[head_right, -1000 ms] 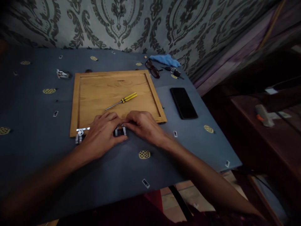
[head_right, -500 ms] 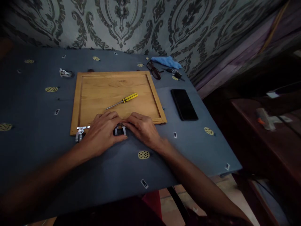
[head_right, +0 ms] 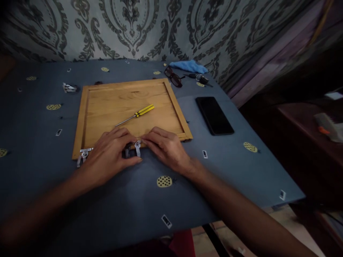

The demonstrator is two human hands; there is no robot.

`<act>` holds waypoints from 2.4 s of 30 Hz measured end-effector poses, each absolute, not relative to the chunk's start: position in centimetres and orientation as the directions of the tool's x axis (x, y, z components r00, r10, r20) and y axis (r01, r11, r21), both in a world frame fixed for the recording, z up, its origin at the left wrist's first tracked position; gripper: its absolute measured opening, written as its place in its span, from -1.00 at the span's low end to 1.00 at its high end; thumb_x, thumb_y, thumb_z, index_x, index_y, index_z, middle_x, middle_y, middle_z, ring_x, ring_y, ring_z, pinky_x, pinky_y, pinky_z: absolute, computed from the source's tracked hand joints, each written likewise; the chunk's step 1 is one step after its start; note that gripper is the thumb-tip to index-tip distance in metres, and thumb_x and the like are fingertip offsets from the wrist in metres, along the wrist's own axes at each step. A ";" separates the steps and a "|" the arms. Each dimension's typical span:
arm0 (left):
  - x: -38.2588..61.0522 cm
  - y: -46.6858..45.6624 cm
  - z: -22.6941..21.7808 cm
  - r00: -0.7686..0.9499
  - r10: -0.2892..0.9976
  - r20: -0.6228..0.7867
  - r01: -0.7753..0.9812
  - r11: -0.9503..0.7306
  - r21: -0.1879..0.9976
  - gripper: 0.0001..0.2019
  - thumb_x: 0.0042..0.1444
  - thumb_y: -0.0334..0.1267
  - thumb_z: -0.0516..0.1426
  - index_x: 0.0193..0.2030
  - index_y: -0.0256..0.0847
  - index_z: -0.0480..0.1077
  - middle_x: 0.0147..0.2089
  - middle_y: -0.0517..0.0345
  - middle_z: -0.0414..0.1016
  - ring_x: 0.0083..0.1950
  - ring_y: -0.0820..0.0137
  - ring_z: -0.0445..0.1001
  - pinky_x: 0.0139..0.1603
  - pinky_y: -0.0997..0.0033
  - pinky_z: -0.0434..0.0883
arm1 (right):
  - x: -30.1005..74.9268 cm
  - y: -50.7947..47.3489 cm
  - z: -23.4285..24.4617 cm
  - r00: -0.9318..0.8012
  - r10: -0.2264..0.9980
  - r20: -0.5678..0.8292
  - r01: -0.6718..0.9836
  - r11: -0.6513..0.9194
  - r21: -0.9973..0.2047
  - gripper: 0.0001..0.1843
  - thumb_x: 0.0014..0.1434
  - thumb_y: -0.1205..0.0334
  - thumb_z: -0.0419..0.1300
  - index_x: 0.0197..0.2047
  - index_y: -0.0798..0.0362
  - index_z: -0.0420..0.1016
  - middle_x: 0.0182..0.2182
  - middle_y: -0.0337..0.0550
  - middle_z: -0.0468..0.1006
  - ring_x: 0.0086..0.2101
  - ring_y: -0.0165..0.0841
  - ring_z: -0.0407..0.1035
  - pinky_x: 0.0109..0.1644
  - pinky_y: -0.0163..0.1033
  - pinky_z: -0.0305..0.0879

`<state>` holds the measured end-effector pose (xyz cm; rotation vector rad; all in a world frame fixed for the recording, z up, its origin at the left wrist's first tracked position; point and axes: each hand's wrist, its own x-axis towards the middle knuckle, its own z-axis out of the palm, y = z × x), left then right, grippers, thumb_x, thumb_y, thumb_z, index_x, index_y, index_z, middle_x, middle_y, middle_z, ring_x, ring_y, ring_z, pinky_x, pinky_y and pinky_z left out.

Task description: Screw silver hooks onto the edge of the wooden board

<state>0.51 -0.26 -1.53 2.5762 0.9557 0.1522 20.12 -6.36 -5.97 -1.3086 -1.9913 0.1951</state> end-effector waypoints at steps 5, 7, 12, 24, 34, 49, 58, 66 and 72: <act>0.7 -0.3 -1.0 0.750 0.655 -0.088 0.632 -0.673 0.384 -0.69 0.12 -0.12 0.37 -0.06 -0.18 0.52 -0.02 0.10 0.51 0.07 0.15 0.45 0.03 0.13 0.34 | 20.6 -6.4 -5.8 -0.289 0.814 0.505 0.737 0.526 -0.426 -0.81 0.40 0.24 0.15 -0.07 0.07 0.59 -0.27 -0.08 0.58 -0.25 -0.34 0.51 -0.19 -0.26 0.48; 0.7 -0.3 -1.0 0.751 0.655 -0.084 0.631 -0.673 0.386 -0.70 0.12 -0.12 0.37 -0.06 -0.19 0.52 -0.02 0.09 0.51 0.07 0.15 0.45 0.03 0.13 0.34 | 20.6 -6.3 -5.8 -0.326 0.791 0.518 0.736 0.557 -0.386 -0.79 0.40 0.24 0.15 -0.04 0.11 0.59 -0.24 -0.04 0.59 -0.23 -0.32 0.51 -0.17 -0.24 0.49; 0.6 -0.2 -1.4 0.761 0.647 -0.038 0.606 -0.690 0.396 -0.71 0.12 -0.13 0.37 -0.07 -0.18 0.51 -0.04 0.10 0.50 0.04 0.16 0.45 0.01 0.13 0.33 | 20.4 -6.1 -5.7 -0.404 0.737 0.542 0.713 0.624 -0.319 -0.80 0.38 0.29 0.17 -0.03 0.12 0.60 -0.23 -0.03 0.63 -0.23 -0.29 0.49 -0.18 -0.17 0.50; 0.5 -0.2 -1.3 0.764 0.643 -0.054 0.607 -0.687 0.400 -0.72 0.13 -0.11 0.36 -0.10 -0.19 0.51 -0.07 0.10 0.50 0.01 0.14 0.45 -0.02 0.12 0.34 | 20.9 -5.8 -5.5 -0.528 0.632 0.568 0.652 0.730 -0.206 -0.84 0.33 0.33 0.21 -0.09 0.14 0.61 -0.16 0.00 0.70 -0.16 -0.20 0.53 -0.10 -0.06 0.58; 0.6 -0.2 -1.5 0.770 0.636 -0.054 0.608 -0.704 0.367 -0.70 0.14 -0.08 0.35 -0.08 -0.20 0.53 -0.06 0.09 0.49 0.04 0.14 0.45 0.01 0.13 0.34 | 21.1 -5.9 -5.0 -0.582 0.651 0.488 0.661 0.728 -0.181 -0.83 0.37 0.28 0.18 -0.10 0.11 0.61 -0.11 -0.01 0.69 -0.14 -0.21 0.51 -0.11 -0.05 0.53; -1.2 -0.1 -1.2 0.752 0.656 0.056 0.602 -0.720 0.345 -0.60 0.06 0.06 0.37 -0.13 -0.18 0.50 -0.07 0.10 0.52 0.05 0.12 0.39 -0.01 0.13 0.34 | 21.2 -5.9 -4.7 -0.595 0.679 0.429 0.665 0.716 -0.210 -0.81 0.39 0.23 0.17 -0.12 0.08 0.61 -0.08 -0.08 0.69 -0.08 -0.22 0.49 0.00 -0.04 0.41; -0.6 -1.0 -2.1 0.772 0.628 0.099 0.580 -0.759 0.296 -0.62 0.13 0.03 0.33 -0.05 -0.19 0.50 -0.03 0.05 0.51 0.09 0.09 0.39 0.07 0.06 0.35 | 21.3 -5.9 -4.6 -0.590 0.693 0.414 0.662 0.709 -0.243 -0.80 0.40 0.22 0.16 -0.08 0.08 0.61 -0.08 -0.06 0.69 -0.06 -0.21 0.48 0.02 -0.03 0.41; -0.1 -1.2 -1.7 0.769 0.639 0.033 0.607 -0.744 0.279 -0.61 0.19 0.03 0.29 0.00 -0.21 0.51 0.00 0.03 0.52 0.11 0.09 0.38 0.11 0.04 0.32 | 21.3 -5.9 -4.7 -0.586 0.701 0.405 0.668 0.702 -0.247 -0.80 0.40 0.21 0.16 -0.08 0.06 0.61 -0.07 -0.05 0.69 -0.07 -0.21 0.48 0.01 -0.01 0.42; 0.2 -1.2 -1.5 0.765 0.644 -0.009 0.626 -0.739 0.250 -0.65 0.21 0.00 0.27 -0.03 -0.22 0.53 -0.02 0.01 0.51 0.09 0.09 0.40 0.08 0.06 0.32 | 21.3 -5.9 -4.7 -0.588 0.696 0.412 0.663 0.707 -0.247 -0.79 0.39 0.20 0.17 -0.06 0.07 0.60 -0.08 -0.06 0.69 -0.06 -0.20 0.48 0.01 -0.01 0.42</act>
